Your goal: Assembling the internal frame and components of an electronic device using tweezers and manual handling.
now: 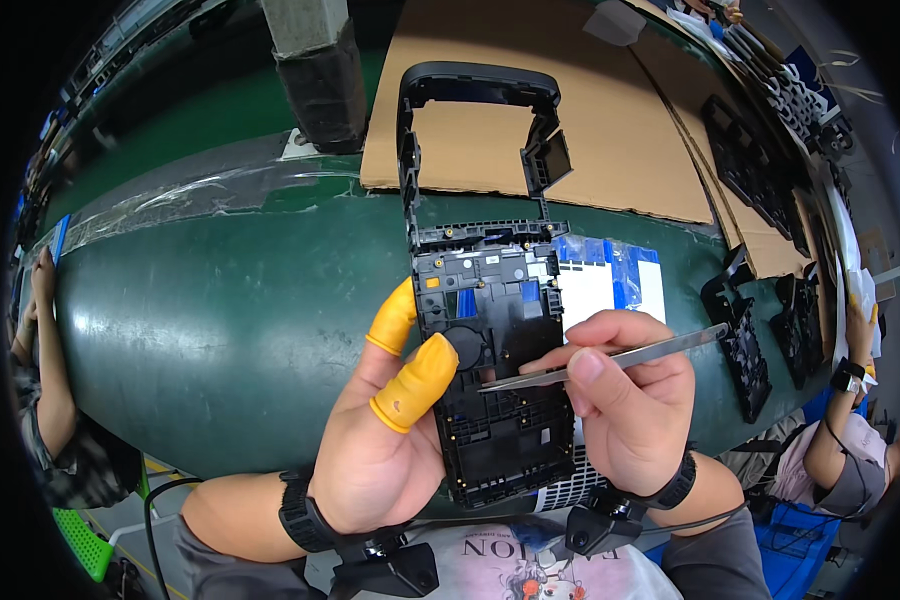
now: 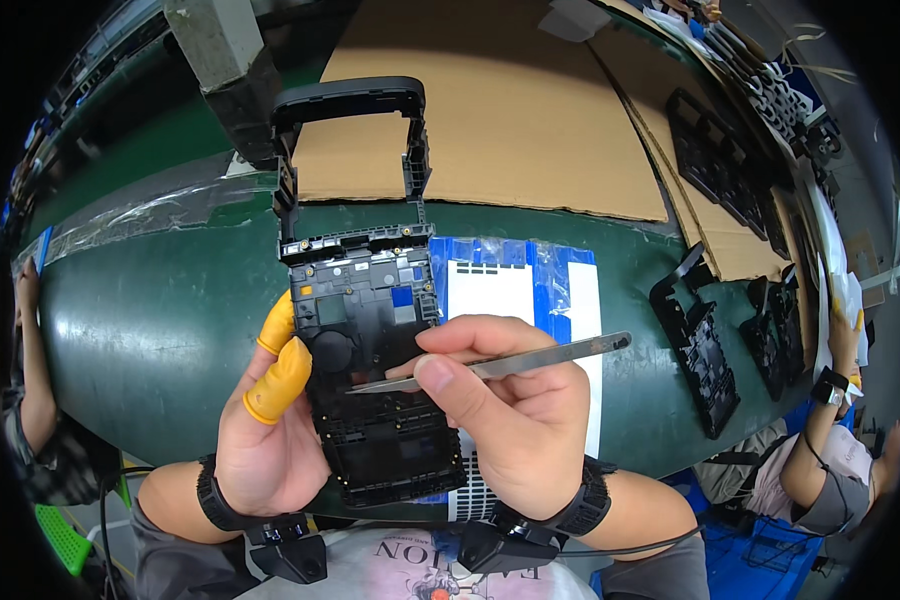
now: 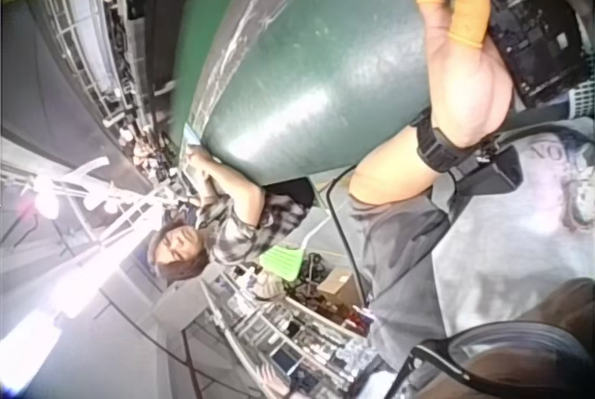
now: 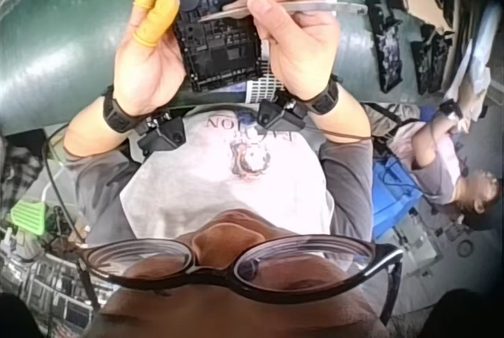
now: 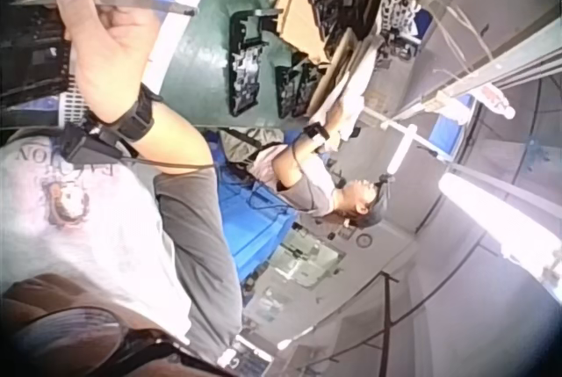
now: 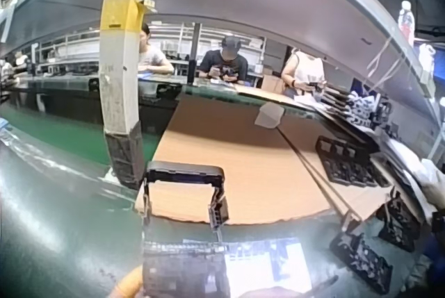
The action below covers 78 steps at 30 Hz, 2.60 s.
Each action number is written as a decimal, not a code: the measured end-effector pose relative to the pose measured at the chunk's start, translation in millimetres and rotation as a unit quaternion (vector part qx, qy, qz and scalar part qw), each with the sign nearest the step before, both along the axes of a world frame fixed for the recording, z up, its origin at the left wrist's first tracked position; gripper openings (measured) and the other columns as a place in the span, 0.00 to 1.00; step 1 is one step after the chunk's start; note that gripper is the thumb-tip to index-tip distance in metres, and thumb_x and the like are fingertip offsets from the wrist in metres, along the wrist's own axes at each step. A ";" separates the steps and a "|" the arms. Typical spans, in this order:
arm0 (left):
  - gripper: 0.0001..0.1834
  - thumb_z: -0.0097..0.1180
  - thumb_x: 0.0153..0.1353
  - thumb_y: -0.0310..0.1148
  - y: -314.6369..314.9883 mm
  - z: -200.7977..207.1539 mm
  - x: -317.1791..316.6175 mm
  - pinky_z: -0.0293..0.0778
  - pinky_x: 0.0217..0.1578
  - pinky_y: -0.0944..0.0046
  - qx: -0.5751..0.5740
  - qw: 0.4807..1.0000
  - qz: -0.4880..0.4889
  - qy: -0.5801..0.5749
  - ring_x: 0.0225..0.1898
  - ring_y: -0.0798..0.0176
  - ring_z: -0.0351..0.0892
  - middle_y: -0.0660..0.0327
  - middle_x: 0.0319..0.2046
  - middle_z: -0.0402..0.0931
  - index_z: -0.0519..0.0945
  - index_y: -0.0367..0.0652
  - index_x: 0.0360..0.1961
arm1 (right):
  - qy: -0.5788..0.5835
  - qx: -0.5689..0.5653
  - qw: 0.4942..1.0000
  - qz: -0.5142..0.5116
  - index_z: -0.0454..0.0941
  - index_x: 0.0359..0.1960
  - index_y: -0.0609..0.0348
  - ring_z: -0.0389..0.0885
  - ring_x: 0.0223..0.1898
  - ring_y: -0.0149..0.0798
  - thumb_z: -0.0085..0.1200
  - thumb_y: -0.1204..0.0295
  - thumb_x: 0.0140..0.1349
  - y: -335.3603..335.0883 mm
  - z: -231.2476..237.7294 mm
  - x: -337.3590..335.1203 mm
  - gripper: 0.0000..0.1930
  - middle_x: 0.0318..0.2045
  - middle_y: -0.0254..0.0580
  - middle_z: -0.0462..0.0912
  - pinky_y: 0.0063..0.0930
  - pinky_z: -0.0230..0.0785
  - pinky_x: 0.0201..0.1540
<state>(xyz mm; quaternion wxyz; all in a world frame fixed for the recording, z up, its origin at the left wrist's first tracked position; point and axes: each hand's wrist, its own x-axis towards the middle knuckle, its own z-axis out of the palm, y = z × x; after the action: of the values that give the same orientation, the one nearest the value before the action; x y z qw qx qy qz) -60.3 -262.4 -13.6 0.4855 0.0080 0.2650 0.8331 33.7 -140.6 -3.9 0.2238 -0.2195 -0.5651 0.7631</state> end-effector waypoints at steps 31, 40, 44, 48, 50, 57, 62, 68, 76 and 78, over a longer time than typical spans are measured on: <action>0.13 0.41 0.52 0.25 -97.6 0.1 -220.0 0.71 0.40 0.60 -0.264 0.929 0.105 0.238 0.37 0.59 0.73 0.53 0.35 0.72 0.68 0.34 0.40 | 0.146 -0.042 0.972 -0.179 0.69 0.35 0.64 0.63 0.17 0.23 0.41 0.72 0.57 98.7 17.0 110.4 0.08 0.26 0.50 0.76 0.11 0.54 0.17; 0.22 0.51 0.48 0.33 -45.9 -28.9 -365.8 0.67 0.36 0.70 -0.608 0.500 0.364 0.498 0.35 0.63 0.72 0.52 0.38 0.71 0.67 0.38 0.46 | 0.158 -0.050 0.970 -0.175 0.68 0.34 0.64 0.65 0.18 0.24 0.41 0.73 0.57 81.8 13.0 124.2 0.08 0.25 0.47 0.76 0.13 0.55 0.16; 0.13 0.47 0.52 0.33 -27.6 27.3 -244.6 0.67 0.29 0.74 -0.311 0.727 0.240 0.563 0.29 0.72 0.72 0.62 0.31 0.74 0.73 0.38 0.38 | 0.135 -0.033 0.956 -0.258 0.67 0.34 0.66 0.65 0.21 0.25 0.41 0.72 0.58 93.0 6.3 179.6 0.09 0.28 0.47 0.75 0.13 0.57 0.20; 0.09 0.49 0.51 0.30 41.1 84.3 -66.2 0.68 0.27 0.75 -0.236 0.735 -0.144 0.619 0.24 0.72 0.72 0.61 0.24 0.74 0.74 0.37 0.33 | 0.160 -0.059 0.942 -0.289 0.68 0.34 0.67 0.67 0.24 0.29 0.42 0.72 0.57 103.2 0.5 199.3 0.09 0.28 0.49 0.74 0.16 0.59 0.26; 0.12 0.49 0.53 0.33 89.2 70.1 -3.5 0.70 0.25 0.73 -0.116 0.749 -0.324 0.567 0.25 0.70 0.74 0.60 0.27 0.74 0.74 0.35 0.33 | 0.204 -0.080 0.934 -0.281 0.68 0.34 0.66 0.67 0.24 0.30 0.41 0.72 0.58 98.7 6.4 202.2 0.09 0.29 0.50 0.74 0.16 0.60 0.25; 0.31 0.39 0.55 0.53 236.5 -7.3 125.5 0.72 0.14 0.69 -0.279 0.701 -0.528 0.390 0.15 0.62 0.73 0.49 0.20 0.72 0.68 0.25 0.28 | 0.278 -0.070 0.912 -0.293 0.67 0.33 0.65 0.67 0.24 0.29 0.40 0.71 0.58 68.9 12.6 230.1 0.09 0.30 0.51 0.74 0.14 0.60 0.22; 0.26 0.30 0.59 0.44 275.7 -21.7 126.6 0.69 0.12 0.65 -0.356 0.581 -0.588 0.437 0.12 0.64 0.72 0.52 0.18 0.74 0.70 0.27 0.30 | 0.307 -0.083 0.892 -0.321 0.65 0.36 0.68 0.67 0.24 0.29 0.37 0.72 0.60 61.5 -3.7 283.7 0.10 0.33 0.52 0.73 0.15 0.61 0.21; 0.27 0.30 0.59 0.44 244.2 42.5 91.7 0.76 0.30 0.64 -0.315 0.631 -0.550 0.447 0.29 0.57 0.77 0.40 0.32 0.71 0.64 0.22 0.37 | 0.323 -0.085 0.886 -0.321 0.65 0.36 0.69 0.67 0.24 0.29 0.36 0.72 0.60 66.3 -13.9 308.7 0.10 0.33 0.53 0.72 0.15 0.62 0.22; 0.11 0.39 0.58 0.33 96.1 82.2 0.8 0.71 0.35 0.60 -0.186 0.854 -0.283 0.395 0.34 0.66 0.73 0.61 0.31 0.71 0.68 0.39 0.38 | 0.263 -0.118 0.909 -0.302 0.67 0.31 0.67 0.66 0.21 0.28 0.40 0.71 0.59 61.6 -12.1 254.6 0.10 0.28 0.52 0.74 0.14 0.59 0.19; 0.09 0.41 0.56 0.33 55.1 85.9 4.0 0.67 0.35 0.69 -0.238 0.877 -0.143 0.392 0.31 0.68 0.69 0.62 0.29 0.71 0.71 0.39 0.31 | 0.191 -0.088 0.940 -0.268 0.67 0.29 0.66 0.67 0.17 0.28 0.43 0.70 0.57 50.3 -16.6 220.9 0.09 0.26 0.51 0.75 0.15 0.60 0.17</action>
<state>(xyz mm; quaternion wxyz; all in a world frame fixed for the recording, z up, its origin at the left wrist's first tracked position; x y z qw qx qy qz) -56.4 -207.4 72.3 0.4432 0.2560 0.6200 0.5947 254.6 -90.3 -20.6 0.5031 -0.2321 -0.3626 0.7494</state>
